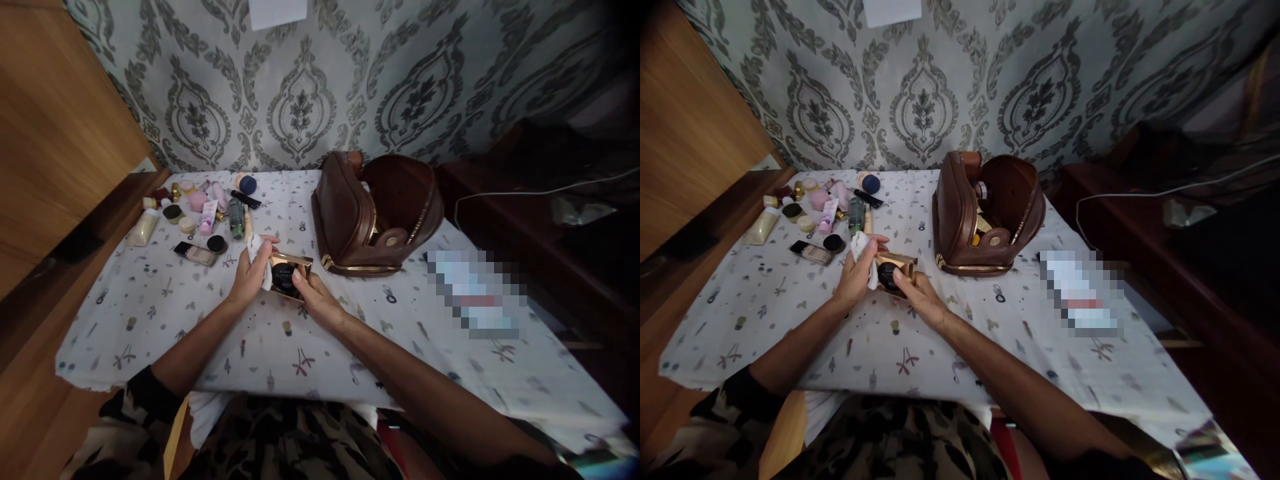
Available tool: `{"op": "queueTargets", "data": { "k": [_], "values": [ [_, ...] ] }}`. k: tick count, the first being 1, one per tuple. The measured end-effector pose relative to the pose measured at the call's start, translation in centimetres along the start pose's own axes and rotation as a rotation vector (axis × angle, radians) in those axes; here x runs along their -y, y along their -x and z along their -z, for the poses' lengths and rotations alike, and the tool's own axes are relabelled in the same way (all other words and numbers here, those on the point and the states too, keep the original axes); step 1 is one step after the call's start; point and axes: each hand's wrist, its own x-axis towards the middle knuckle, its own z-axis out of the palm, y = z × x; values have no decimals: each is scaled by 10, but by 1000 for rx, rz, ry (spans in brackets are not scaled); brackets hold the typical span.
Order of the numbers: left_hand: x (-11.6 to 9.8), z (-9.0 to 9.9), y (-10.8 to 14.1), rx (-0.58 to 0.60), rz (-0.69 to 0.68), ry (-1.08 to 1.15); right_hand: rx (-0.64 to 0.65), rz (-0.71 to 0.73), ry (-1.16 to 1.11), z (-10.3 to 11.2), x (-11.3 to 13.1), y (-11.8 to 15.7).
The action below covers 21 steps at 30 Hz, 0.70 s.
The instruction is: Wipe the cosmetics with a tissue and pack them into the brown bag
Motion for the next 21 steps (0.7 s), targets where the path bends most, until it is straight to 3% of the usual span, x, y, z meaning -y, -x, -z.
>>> {"op": "queueTargets", "data": {
  "k": [8,12,14,17,21],
  "values": [
    [11,-5,4,154,-177,74,-189,-162,-336,-9,18,-4],
    [10,-5,10,280,-238,40,-183,-242,-455,-6,23,-5],
    [8,-4,11,250,-209,27,-141,-293,-457,-4,24,-5],
    [4,-2,7,105,-134,34,-64,-367,-389,-6,24,-4],
    [2,0,0,10,-55,102,-57,-386,-367,-8,20,-4]
  ]
}}
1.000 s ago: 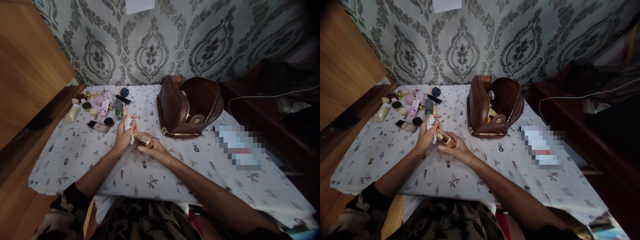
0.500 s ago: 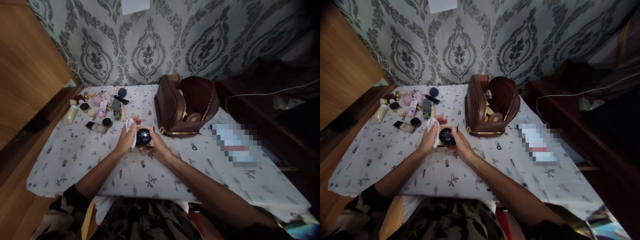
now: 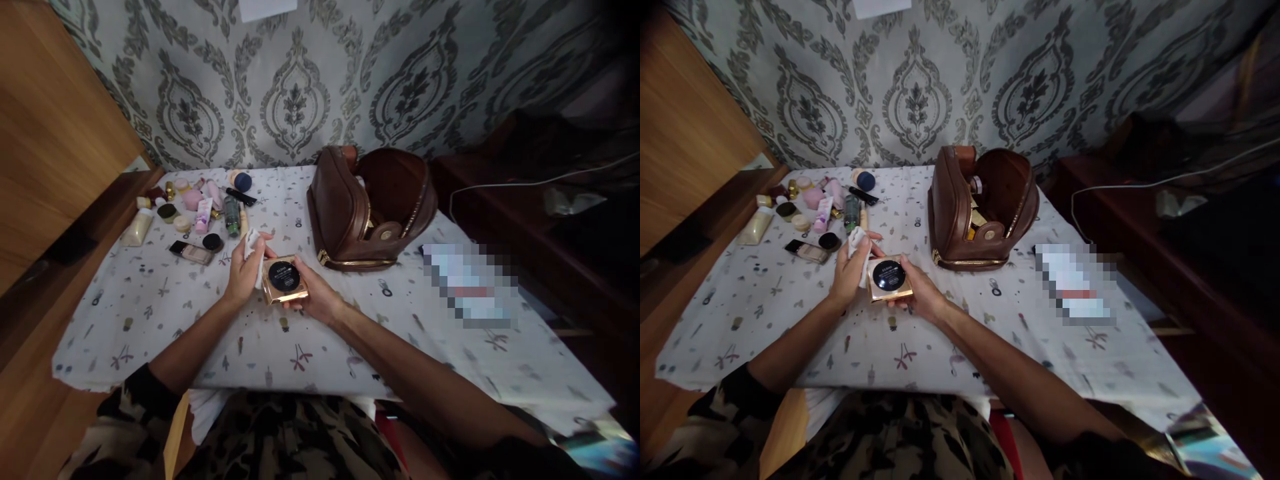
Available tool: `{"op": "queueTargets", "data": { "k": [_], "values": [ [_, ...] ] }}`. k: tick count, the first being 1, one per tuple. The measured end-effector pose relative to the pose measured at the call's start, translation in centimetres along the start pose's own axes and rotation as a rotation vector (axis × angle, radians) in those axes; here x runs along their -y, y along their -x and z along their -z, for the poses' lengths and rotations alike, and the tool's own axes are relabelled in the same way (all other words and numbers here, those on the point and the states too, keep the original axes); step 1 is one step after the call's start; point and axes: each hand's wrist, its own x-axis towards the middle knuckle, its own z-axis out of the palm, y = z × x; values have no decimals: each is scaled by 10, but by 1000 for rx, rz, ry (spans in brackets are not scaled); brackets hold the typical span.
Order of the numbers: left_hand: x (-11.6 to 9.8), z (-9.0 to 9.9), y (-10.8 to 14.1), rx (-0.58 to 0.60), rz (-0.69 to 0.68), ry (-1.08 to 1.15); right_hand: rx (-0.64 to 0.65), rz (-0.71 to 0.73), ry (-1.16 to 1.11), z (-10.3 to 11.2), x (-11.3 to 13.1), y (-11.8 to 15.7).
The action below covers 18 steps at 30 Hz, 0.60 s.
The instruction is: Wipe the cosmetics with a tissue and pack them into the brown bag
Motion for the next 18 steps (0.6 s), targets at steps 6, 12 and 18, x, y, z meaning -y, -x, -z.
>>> {"op": "queueTargets", "data": {
  "k": [6,12,18],
  "values": [
    [4,-3,-1,13,88,154,29,76,-160,4,-5,-7],
    [9,-4,-3,-33,15,119,86,213,-367,6,-5,-7],
    [12,-2,-6,-66,-5,163,97,159,-247,12,-4,-4]
  ]
}}
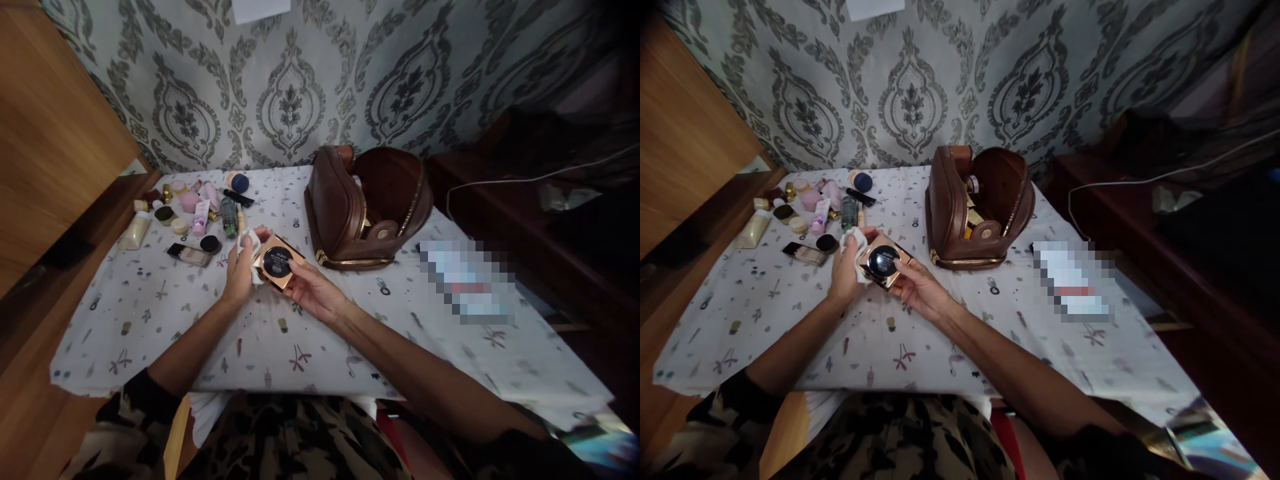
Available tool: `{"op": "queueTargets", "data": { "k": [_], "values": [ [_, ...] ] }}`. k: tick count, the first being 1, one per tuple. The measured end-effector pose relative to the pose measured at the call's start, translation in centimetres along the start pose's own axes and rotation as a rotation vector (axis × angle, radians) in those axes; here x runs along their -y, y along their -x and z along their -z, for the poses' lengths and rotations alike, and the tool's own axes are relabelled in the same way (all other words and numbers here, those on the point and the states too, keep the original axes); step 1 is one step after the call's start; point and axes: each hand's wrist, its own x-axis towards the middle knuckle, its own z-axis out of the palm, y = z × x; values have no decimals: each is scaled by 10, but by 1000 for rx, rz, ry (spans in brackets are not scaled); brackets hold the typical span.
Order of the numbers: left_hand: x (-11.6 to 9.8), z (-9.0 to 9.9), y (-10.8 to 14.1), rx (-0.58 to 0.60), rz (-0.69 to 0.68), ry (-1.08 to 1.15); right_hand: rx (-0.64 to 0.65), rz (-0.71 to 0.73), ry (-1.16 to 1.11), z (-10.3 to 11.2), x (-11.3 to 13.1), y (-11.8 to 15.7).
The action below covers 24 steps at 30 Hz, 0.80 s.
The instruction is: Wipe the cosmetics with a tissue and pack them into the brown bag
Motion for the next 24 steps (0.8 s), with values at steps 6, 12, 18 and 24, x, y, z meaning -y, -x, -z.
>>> {"op": "queueTargets", "data": {
  "k": [6,12,18,24],
  "values": [
    [0,3,-6,-79,15,-5,5,-12,246,-5,-3,5],
    [-1,-2,5,88,-9,-81,-70,80,196,-10,-8,4],
    [-1,-7,16,213,-122,-298,-103,224,120,-9,-2,1],
    [5,-1,6,107,-99,-383,-5,134,71,-14,-4,4]
  ]
}}
